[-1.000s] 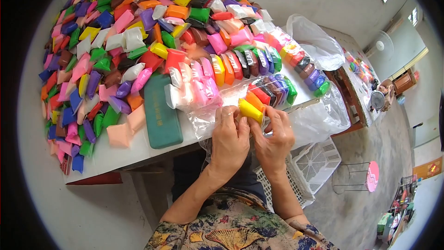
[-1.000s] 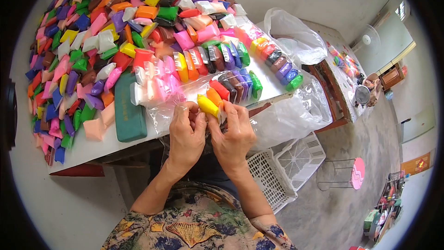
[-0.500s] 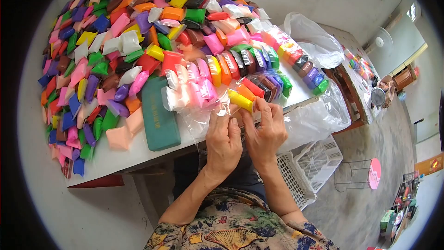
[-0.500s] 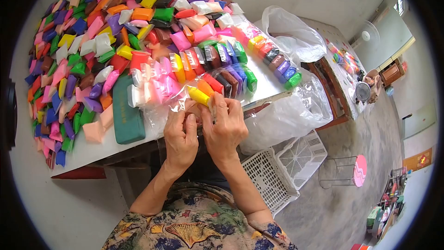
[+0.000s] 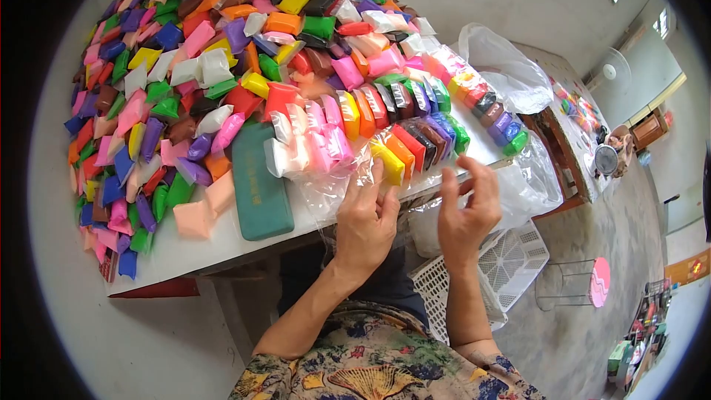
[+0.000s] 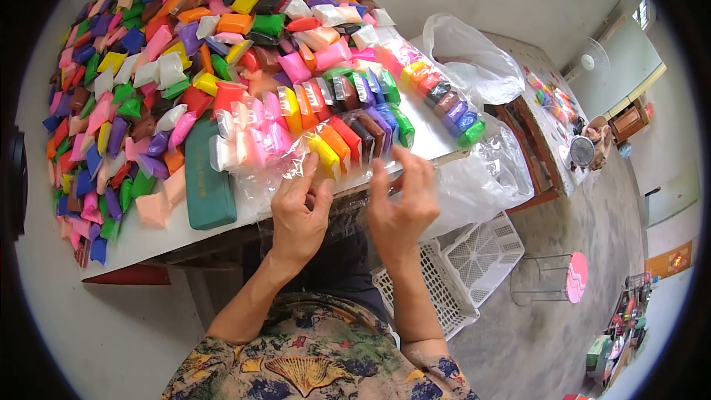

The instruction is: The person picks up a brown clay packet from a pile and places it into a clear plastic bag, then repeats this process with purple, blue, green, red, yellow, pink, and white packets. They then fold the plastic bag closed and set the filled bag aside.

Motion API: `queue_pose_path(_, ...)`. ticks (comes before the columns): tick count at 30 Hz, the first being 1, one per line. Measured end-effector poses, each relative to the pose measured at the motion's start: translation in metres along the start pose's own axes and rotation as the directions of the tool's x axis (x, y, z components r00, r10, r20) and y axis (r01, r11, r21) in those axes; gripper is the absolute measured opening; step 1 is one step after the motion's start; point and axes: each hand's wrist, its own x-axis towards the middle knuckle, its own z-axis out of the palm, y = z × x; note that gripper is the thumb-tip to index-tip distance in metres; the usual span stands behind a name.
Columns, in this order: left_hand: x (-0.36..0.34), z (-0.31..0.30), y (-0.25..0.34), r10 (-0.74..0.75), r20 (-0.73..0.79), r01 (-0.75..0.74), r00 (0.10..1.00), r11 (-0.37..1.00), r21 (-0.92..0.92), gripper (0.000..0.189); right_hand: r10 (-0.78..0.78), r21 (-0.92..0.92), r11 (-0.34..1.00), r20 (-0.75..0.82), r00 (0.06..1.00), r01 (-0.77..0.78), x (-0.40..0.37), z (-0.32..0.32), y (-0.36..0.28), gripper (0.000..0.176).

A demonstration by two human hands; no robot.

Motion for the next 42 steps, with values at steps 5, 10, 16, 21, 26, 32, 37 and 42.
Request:
queue_pose_path(5,0.004,0.012,-0.018,0.256,-0.146,-0.228,0.956,0.957,0.181,0.05,0.014,-0.181,0.983,-0.077,0.997,-0.028,0.026,0.001,0.038,0.037)
queue_pose_path(10,0.005,0.014,-0.021,0.292,-0.149,-0.252,0.945,0.937,0.24,0.05,0.168,-0.277,0.95,0.055,0.984,-0.147,0.015,0.007,0.067,0.038)
queue_pose_path(16,0.006,0.015,-0.022,0.306,-0.146,-0.267,0.941,0.934,0.238,0.046,0.28,-0.231,0.94,0.106,0.954,-0.25,0.01,-0.002,0.072,0.028)
queue_pose_path(21,0.007,0.019,-0.024,0.37,-0.149,-0.311,0.917,0.897,0.315,0.046,0.299,-0.192,0.942,0.109,0.948,-0.275,0.008,-0.011,0.071,0.026)
queue_pose_path(26,0.006,0.016,-0.018,0.296,-0.125,-0.26,0.947,0.934,0.243,0.046,0.046,-0.423,0.906,0.019,0.999,-0.033,0.02,-0.018,0.055,0.025)
queue_pose_path(32,0.005,0.019,-0.015,0.276,-0.119,-0.244,0.954,0.942,0.231,0.042,-0.081,0.073,0.995,0.201,0.976,0.067,0.055,-0.003,-0.037,0.021)
queue_pose_path(37,0.002,0.02,-0.024,0.296,-0.052,-0.279,0.954,0.938,0.207,0.03,-0.187,-0.022,0.975,0.465,0.865,0.223,0.064,0.044,-0.079,0.037)
queue_pose_path(42,0.0,0.021,-0.025,0.286,-0.071,-0.268,0.956,0.944,0.195,0.035,0.0,-0.219,0.947,0.734,0.679,0.237,0.073,0.066,-0.092,0.056)
